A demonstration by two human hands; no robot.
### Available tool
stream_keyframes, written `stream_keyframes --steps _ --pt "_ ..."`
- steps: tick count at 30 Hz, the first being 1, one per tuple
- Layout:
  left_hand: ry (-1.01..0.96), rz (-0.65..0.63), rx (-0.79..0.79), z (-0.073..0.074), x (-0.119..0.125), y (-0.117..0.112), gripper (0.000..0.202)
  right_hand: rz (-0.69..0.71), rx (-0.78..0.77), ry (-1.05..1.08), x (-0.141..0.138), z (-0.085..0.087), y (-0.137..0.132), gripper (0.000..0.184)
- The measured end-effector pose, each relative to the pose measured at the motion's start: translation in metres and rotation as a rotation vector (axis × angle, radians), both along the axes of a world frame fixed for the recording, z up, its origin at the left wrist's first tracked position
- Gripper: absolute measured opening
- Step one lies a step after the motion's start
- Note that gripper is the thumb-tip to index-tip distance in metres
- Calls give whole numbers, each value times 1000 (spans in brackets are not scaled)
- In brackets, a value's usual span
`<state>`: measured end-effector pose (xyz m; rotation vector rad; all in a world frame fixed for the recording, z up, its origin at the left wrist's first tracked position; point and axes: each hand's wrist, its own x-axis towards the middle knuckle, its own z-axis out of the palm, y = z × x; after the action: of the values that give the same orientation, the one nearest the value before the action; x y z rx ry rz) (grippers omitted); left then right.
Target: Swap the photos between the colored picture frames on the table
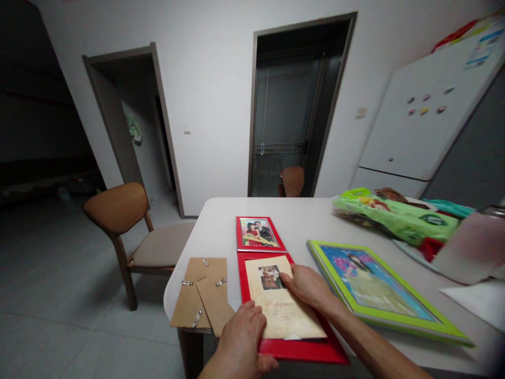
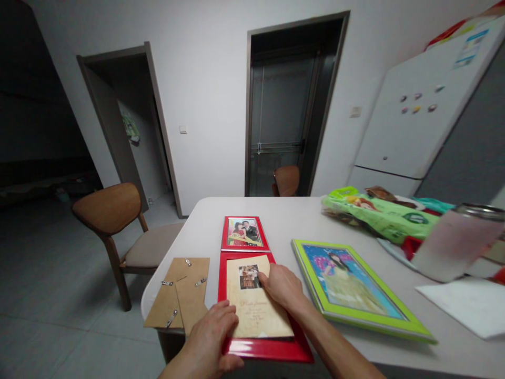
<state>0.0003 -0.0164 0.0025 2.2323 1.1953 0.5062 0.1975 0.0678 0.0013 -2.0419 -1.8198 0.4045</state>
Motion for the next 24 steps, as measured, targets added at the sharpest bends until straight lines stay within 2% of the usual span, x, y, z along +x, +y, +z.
stream_keyframes --steps 9,13,16,18,21,24 --pt "49 4 5 5 3 2 51 18 38 -273 -3 -6 -3 38" --pt "2 -10 -7 7 -4 -3 57 13 54 -290 0 -6 -3 37" --pt "-52 38 -6 2 -32 -7 66 67 132 -192 -7 -1 -11 39" --pt "-27 148 41 -5 -60 -8 65 166 187 -88 -22 5 -20 40" --pt "123 383 101 -15 -100 -4 65 352 211 20 -61 13 -37 39" --pt "182 492 171 -23 -121 2 58 476 221 9 -105 13 -51 38"
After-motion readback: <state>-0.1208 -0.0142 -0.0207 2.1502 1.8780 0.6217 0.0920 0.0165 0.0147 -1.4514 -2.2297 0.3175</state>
